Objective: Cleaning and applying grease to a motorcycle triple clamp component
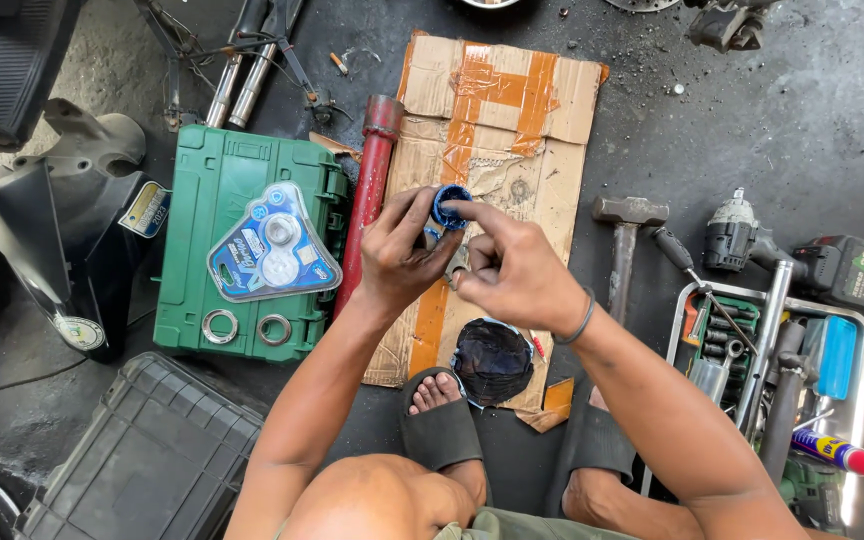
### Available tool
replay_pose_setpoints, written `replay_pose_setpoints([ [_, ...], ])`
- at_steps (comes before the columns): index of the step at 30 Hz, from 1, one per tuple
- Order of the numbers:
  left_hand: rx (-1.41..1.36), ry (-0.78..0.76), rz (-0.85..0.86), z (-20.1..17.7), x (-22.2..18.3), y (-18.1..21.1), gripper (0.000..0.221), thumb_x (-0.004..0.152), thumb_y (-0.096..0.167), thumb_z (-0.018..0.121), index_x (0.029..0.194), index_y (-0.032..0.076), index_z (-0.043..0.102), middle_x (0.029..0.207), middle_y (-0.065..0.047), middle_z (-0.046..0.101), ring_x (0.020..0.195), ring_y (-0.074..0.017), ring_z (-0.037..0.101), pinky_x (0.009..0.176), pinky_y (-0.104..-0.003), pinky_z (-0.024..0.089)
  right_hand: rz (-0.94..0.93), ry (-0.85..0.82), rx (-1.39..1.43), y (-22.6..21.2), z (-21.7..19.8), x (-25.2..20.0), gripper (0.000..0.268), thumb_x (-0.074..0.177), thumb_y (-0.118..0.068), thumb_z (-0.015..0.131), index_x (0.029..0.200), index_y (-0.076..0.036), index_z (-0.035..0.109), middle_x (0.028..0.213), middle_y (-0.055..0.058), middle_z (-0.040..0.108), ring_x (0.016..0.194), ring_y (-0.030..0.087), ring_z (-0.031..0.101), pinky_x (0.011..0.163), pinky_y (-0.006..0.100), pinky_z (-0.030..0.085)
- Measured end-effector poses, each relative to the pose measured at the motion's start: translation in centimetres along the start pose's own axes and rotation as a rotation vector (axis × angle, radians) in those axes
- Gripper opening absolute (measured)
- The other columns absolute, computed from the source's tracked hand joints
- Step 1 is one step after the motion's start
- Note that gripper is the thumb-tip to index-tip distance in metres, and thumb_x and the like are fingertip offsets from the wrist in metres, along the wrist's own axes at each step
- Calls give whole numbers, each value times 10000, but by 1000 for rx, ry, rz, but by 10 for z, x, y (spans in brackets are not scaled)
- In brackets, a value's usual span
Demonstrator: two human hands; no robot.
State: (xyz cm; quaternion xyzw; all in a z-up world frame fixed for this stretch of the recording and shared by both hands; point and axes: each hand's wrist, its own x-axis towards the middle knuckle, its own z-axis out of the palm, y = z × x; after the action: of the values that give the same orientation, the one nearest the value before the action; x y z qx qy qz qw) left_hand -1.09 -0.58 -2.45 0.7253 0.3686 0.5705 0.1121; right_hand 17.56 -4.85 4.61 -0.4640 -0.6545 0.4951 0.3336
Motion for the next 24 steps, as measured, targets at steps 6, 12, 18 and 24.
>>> replay_pose_setpoints([
  [6, 62, -40, -28, 0, 12, 10, 328, 850, 145, 963, 1132, 56, 821, 1014, -98, 778, 856, -317, 813, 744, -406, 662, 128, 13, 682, 38, -6, -3, 583, 845, 18, 762, 1407, 59, 613, 600, -63, 439, 493, 13, 424, 469, 195, 373],
  [12, 49, -43, -43, 2, 15, 9, 324, 834, 158, 966, 1105, 71, 811, 947, -93, 752, 791, -318, 797, 696, -394, 658, 82, 12, 862, 33, -3, -6, 772, 837, 49, 756, 1568, 34, 511, 607, -53, 445, 480, 10, 397, 446, 184, 343],
  [18, 99, -82, -86, 2, 13, 8, 325, 852, 220, 965, 1104, 87, 807, 937, -89, 740, 797, -329, 790, 684, -424, 655, 32, -17, 846, 37, 9, -13, 748, 830, 33, 765, 1545, 48, 542, 604, -42, 465, 487, 25, 407, 457, 196, 356],
  [24, 6, -104, -121, -7, 12, 9, 351, 878, 197, 977, 1135, 33, 801, 945, -146, 735, 809, -369, 785, 722, -418, 653, -35, -49, 1216, 48, 4, -47, 730, 847, 19, 755, 1532, 78, 510, 622, 15, 407, 470, 78, 387, 479, 246, 350],
])
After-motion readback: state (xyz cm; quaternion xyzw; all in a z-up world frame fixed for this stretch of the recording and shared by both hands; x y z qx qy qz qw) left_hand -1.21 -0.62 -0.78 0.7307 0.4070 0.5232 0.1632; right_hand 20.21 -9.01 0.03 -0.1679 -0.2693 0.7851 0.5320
